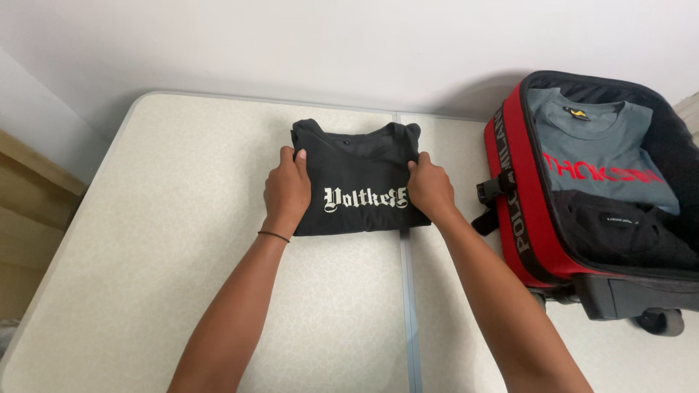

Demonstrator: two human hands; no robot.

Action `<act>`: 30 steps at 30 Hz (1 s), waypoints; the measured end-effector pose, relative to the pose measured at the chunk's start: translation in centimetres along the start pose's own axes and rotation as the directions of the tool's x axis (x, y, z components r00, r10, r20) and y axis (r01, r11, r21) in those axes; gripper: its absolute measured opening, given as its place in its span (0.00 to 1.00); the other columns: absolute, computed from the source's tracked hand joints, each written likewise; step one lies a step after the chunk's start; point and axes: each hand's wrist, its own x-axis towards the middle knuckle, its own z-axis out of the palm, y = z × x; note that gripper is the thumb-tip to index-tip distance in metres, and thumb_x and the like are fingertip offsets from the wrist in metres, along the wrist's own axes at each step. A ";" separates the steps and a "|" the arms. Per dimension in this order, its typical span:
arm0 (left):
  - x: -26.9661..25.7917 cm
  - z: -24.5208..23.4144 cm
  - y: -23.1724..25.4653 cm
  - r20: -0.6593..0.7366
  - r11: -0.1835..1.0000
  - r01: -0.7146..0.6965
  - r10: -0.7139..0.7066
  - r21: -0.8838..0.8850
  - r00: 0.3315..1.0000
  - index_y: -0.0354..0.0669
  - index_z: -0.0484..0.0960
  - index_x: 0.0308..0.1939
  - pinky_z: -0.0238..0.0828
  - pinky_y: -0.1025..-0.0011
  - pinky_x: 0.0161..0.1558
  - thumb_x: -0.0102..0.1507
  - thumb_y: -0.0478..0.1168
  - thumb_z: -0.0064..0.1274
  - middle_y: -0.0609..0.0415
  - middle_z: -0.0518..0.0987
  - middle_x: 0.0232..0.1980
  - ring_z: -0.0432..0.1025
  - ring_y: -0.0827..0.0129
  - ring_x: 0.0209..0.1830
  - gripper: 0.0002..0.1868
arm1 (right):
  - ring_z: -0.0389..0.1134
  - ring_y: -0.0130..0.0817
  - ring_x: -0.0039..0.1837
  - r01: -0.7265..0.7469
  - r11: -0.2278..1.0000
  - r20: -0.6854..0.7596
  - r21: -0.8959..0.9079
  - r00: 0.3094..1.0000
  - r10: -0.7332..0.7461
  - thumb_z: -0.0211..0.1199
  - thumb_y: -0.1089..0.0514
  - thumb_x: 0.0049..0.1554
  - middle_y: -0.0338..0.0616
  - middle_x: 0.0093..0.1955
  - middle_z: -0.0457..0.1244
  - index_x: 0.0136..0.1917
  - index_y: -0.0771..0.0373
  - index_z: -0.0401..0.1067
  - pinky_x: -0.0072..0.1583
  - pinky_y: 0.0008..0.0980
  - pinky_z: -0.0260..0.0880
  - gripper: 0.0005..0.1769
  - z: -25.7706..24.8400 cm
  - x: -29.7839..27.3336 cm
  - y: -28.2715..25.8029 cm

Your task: The person folds a black t-shirt by hand on a white table, tucking the bottom and folding the sleeves and sides toward the middle. They roll the shirt into a rectangle, place it inside a red suitcase, and then pick up another black garment from a chair to begin folding it.

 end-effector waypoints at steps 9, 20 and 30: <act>0.3 1.9 1.7 0.013 0.992 -0.119 0.120 -0.052 0.993 0.37 0.68 0.48 0.72 0.47 0.38 0.74 0.54 0.39 0.35 0.81 0.35 0.77 0.37 0.38 0.21 | 0.69 0.66 0.54 0.060 0.996 -0.042 -0.062 0.997 -0.063 0.47 0.50 0.68 0.64 0.47 0.69 0.56 0.66 0.66 0.55 0.60 0.67 0.17 -3.3 -0.1 1.7; 0.8 3.5 12.1 -0.075 0.888 -0.353 0.347 -0.295 0.935 0.35 0.68 0.49 0.71 0.50 0.38 0.75 0.50 0.40 0.36 0.81 0.36 0.77 0.39 0.37 0.18 | 0.66 0.73 0.50 0.132 0.991 -0.342 -0.021 0.930 -0.131 0.53 0.52 0.66 0.70 0.44 0.67 0.53 0.70 0.66 0.52 0.63 0.64 0.15 -15.9 0.3 7.0; 0.1 8.8 23.3 0.033 0.824 -0.372 0.426 -0.428 0.904 0.33 0.66 0.50 0.74 0.54 0.34 0.71 0.60 0.42 0.36 0.81 0.33 0.80 0.44 0.33 0.28 | 0.68 0.54 0.64 -0.051 0.964 -0.271 0.261 0.955 0.124 0.56 0.51 0.63 0.61 0.59 0.67 0.61 0.68 0.70 0.63 0.44 0.65 0.21 -24.2 2.7 16.5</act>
